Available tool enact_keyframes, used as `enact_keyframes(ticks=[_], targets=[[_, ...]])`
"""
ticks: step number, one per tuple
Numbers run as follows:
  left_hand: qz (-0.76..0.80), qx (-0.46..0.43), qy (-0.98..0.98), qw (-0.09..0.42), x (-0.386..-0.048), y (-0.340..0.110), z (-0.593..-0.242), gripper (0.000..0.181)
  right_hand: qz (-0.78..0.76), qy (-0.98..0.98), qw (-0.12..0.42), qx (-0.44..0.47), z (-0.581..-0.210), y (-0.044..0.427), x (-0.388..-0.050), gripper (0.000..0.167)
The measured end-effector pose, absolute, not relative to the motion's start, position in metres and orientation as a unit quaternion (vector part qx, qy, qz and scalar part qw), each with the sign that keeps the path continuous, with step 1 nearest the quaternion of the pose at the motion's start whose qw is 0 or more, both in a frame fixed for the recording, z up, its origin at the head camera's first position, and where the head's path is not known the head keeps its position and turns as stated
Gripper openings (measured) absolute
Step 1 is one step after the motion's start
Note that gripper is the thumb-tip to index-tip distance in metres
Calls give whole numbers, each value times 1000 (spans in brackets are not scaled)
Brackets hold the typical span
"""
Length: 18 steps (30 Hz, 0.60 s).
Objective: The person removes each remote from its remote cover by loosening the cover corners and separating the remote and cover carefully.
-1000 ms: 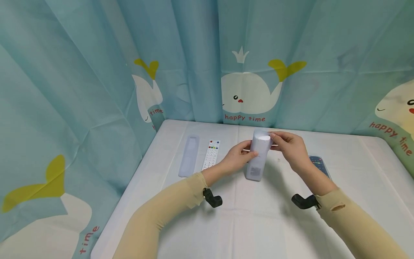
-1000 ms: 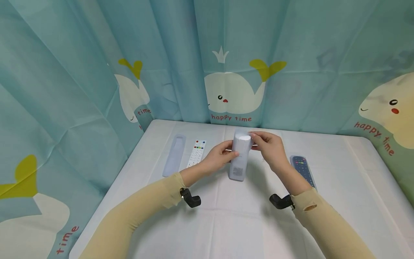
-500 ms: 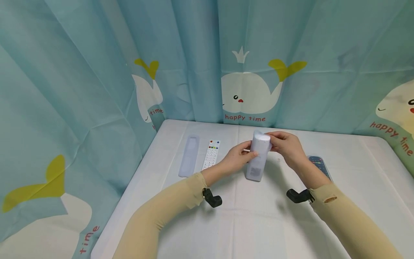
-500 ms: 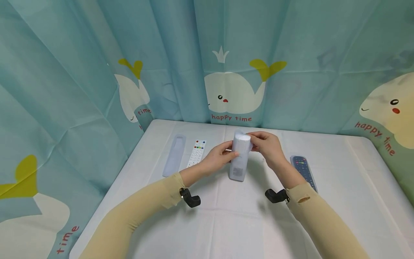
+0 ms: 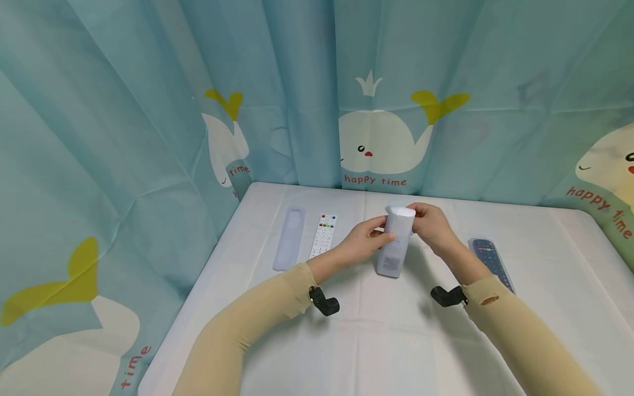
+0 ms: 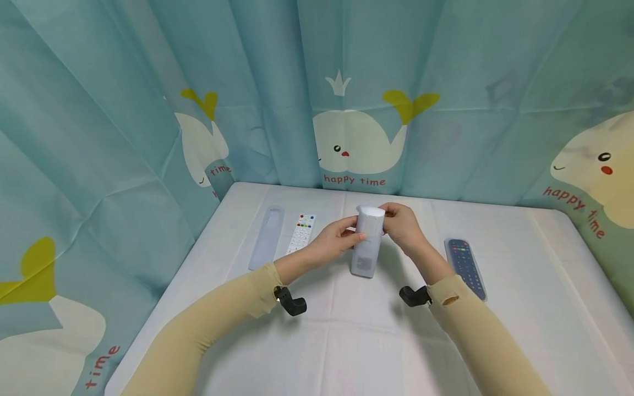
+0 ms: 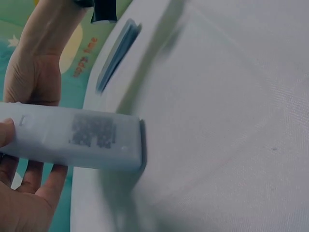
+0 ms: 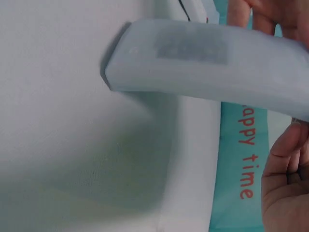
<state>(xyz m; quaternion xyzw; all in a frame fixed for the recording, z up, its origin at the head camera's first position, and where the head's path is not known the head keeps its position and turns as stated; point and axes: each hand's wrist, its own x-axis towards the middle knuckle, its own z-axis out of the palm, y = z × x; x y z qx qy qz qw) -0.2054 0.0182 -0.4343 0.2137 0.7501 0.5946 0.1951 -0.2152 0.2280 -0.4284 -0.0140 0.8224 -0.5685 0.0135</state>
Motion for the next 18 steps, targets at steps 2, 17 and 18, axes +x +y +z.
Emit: enact_keyframes(ticks=[2, 17, 18], targets=[[594, 215, 750, 194, -205, 18, -434, 51, -570, 821, 26, -13, -430, 227, -217, 20], [593, 199, 760, 180, -204, 21, -434, 50, -663, 747, 59, 1, -427, 238, -214, 21], [592, 198, 761, 179, -204, 21, -434, 50, -662, 747, 55, -2, -426, 239, -212, 19]])
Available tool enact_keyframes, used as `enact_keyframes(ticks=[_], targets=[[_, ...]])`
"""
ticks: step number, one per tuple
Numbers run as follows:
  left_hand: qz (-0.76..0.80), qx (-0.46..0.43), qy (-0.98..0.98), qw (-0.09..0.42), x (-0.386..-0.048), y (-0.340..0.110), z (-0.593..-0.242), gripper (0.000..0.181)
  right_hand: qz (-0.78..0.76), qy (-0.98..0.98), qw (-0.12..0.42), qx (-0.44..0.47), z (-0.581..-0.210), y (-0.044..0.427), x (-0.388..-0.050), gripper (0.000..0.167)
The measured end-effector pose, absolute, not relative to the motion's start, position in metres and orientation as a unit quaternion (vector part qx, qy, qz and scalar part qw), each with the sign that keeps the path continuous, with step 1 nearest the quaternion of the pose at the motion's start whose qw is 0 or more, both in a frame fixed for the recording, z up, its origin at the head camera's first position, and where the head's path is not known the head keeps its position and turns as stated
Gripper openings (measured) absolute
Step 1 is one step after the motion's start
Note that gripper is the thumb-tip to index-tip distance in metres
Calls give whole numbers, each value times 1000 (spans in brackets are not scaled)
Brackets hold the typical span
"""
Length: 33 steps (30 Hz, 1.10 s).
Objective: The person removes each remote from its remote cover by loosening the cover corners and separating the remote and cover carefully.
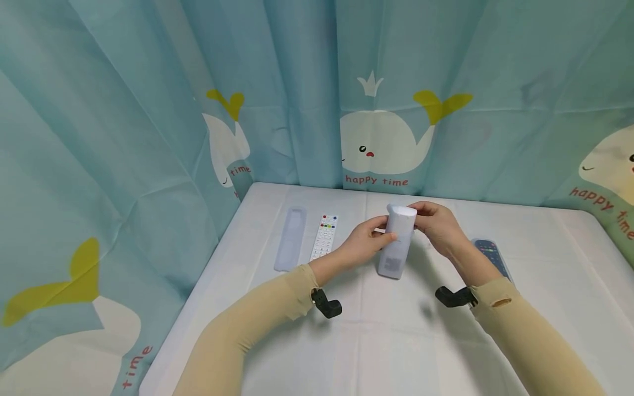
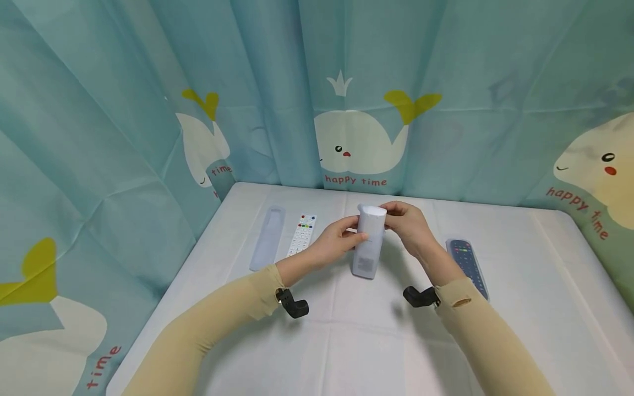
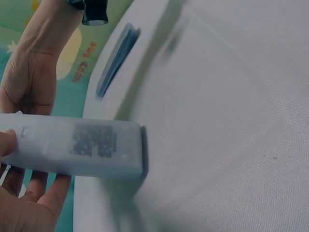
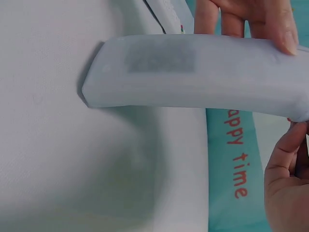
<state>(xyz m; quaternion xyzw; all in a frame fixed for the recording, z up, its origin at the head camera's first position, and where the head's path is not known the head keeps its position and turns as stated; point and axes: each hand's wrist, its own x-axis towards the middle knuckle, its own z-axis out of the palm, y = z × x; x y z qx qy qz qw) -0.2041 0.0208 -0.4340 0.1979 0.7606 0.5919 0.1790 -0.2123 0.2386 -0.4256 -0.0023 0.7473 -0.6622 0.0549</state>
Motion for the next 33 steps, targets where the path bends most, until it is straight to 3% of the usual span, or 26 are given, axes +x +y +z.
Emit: enact_keyframes(ticks=[15, 20, 25, 33], targets=[[576, 191, 777, 166, -206, 22, -429, 48, -568, 816, 27, -103, -414, 247, -188, 40], [592, 158, 770, 182, -211, 21, -419, 45, -541, 834, 8, -111, -414, 244, -186, 42], [620, 107, 760, 165, -219, 21, -406, 52, -533, 839, 9, -107, -413, 242, -185, 43], [649, 86, 739, 162, -227, 23, -396, 29, -524, 845, 9, -105, -413, 240, -183, 46]])
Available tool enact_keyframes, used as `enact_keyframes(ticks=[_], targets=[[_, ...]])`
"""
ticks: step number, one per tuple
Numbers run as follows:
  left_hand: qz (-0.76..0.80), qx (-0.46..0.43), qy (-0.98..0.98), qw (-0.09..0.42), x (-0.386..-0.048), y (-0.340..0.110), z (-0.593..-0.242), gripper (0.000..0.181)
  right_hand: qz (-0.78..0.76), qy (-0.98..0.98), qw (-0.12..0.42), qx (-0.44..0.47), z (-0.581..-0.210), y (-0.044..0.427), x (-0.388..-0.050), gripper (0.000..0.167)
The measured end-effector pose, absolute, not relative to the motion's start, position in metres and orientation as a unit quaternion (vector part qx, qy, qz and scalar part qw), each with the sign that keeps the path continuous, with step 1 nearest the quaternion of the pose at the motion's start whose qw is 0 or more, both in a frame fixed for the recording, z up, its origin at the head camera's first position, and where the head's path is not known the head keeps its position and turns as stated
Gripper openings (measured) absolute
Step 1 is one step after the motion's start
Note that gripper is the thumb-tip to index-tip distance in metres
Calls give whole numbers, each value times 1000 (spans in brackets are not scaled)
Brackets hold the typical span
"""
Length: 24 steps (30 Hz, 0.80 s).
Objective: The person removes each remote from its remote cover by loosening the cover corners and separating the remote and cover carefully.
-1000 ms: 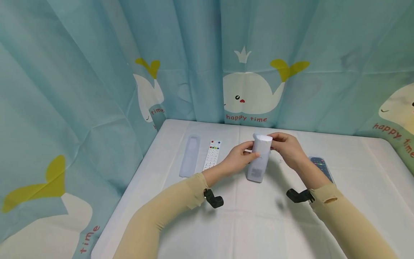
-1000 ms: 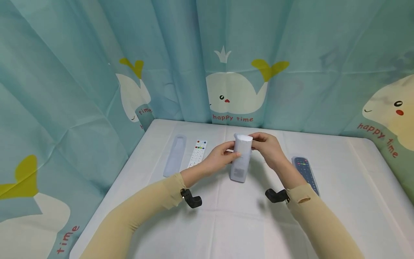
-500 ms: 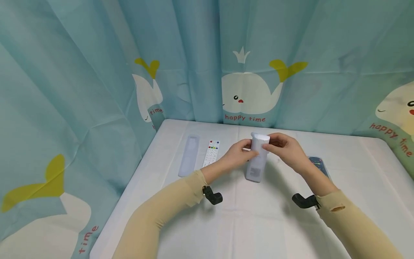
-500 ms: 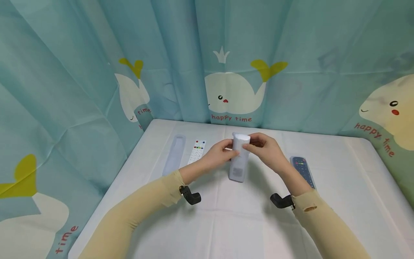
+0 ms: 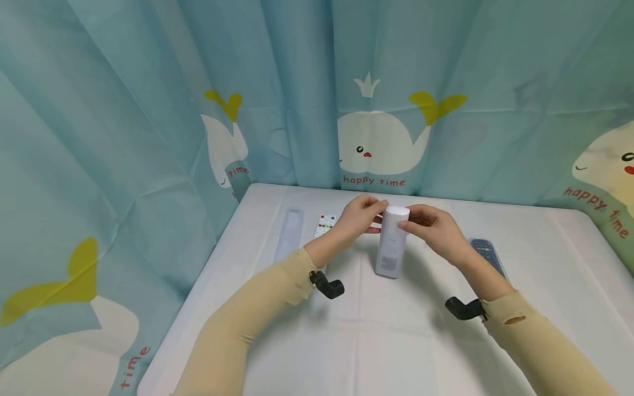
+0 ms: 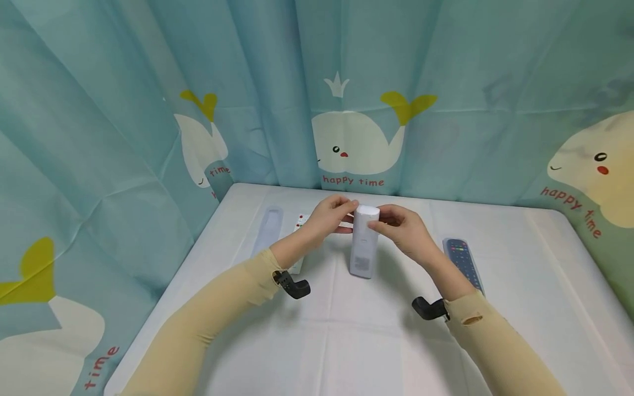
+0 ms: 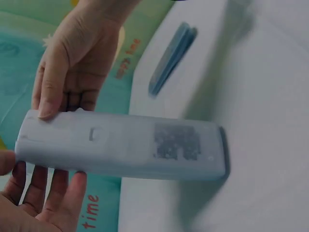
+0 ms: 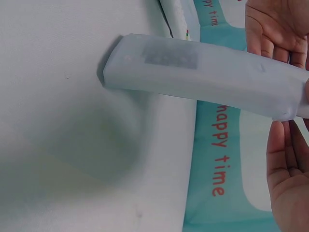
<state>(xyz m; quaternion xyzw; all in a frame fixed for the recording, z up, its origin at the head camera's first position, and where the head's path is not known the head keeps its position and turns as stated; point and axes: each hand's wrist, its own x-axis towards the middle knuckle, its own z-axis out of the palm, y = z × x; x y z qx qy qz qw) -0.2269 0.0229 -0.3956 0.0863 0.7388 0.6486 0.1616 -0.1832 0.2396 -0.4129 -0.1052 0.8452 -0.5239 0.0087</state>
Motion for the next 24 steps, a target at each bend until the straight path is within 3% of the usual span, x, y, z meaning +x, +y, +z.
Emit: enact_keyframes(ticks=[17, 24], targets=[[646, 48, 744, 164, -232, 27, -417, 21, -510, 855, 22, -93, -409, 243, -179, 47], [542, 108, 814, 181, -230, 25, -434, 13, -492, 864, 25, -104, -403, 243, -179, 41]])
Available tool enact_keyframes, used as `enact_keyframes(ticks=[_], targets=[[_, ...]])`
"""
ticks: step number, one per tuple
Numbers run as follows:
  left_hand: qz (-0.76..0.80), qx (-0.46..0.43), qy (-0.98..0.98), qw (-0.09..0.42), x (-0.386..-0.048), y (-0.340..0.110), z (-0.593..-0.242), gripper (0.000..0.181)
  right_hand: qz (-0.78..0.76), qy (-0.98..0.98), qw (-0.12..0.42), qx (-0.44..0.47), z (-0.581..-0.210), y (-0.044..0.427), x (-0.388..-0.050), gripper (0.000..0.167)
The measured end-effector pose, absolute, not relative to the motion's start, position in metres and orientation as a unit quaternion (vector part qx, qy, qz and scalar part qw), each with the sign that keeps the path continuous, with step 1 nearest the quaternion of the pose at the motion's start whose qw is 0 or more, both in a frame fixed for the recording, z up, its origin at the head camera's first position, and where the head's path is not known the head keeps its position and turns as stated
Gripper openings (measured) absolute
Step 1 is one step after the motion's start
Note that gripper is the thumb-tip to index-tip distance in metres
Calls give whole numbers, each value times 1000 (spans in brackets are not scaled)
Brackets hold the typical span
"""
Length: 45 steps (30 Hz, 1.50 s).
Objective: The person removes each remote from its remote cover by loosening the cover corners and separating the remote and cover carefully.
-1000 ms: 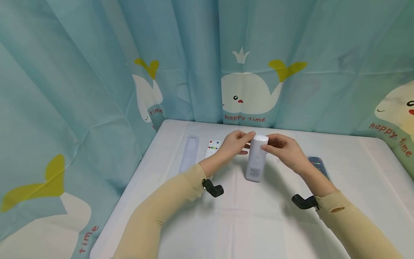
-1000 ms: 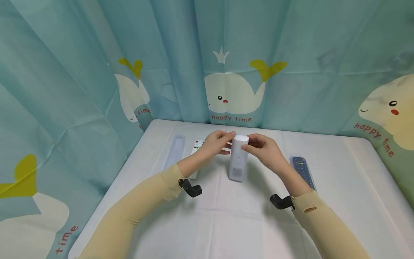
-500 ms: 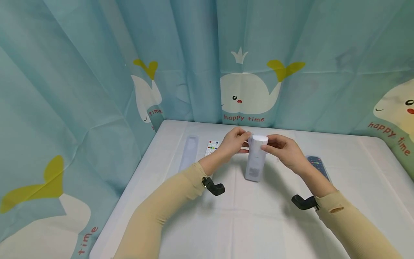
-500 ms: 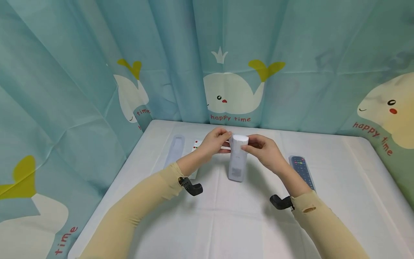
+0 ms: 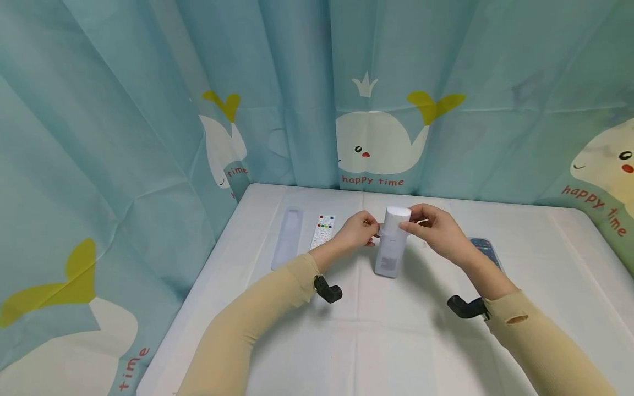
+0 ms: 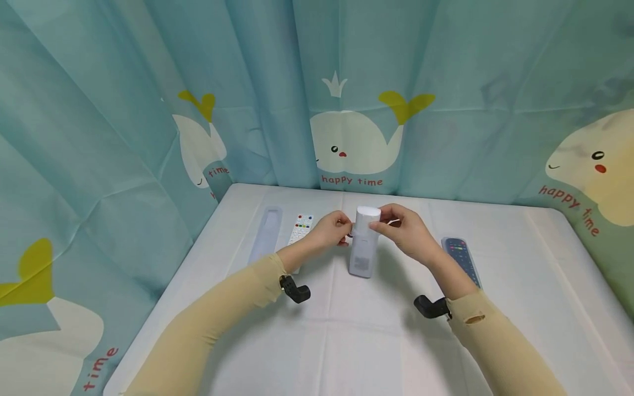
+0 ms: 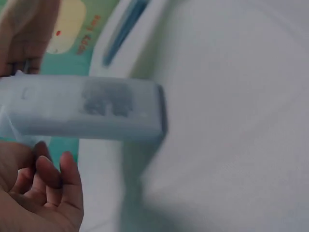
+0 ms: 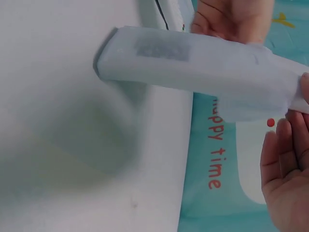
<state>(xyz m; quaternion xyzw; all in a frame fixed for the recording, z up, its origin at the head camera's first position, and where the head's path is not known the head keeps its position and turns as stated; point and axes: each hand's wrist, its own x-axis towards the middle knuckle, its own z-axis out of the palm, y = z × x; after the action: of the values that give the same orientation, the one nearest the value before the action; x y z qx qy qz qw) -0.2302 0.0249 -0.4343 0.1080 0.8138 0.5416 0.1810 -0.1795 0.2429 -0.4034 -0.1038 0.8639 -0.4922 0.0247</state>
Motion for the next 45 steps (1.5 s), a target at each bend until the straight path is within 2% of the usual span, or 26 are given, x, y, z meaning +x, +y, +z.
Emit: enact_keyframes(ticks=[12, 18, 28, 32, 39, 45], targets=[[384, 192, 874, 227, -231, 25, -444, 11, -479, 869, 18, -126, -402, 245, -183, 40], [376, 190, 884, 202, -227, 24, -444, 8, -466, 873, -8, -140, -402, 244, -186, 49], [343, 184, 907, 162, -230, 18, -444, 22, -457, 880, -9, -130, -402, 244, -194, 47], [330, 186, 919, 110, -231, 15, -440, 21, -455, 882, -10, -118, -401, 243, -198, 48], [364, 229, 902, -29, -222, 14, -433, 19, -458, 886, -10, -73, -399, 239, -203, 53], [324, 310, 889, -91, -210, 21, -433, 18, -445, 895, -18, -35, -397, 235, -207, 60]])
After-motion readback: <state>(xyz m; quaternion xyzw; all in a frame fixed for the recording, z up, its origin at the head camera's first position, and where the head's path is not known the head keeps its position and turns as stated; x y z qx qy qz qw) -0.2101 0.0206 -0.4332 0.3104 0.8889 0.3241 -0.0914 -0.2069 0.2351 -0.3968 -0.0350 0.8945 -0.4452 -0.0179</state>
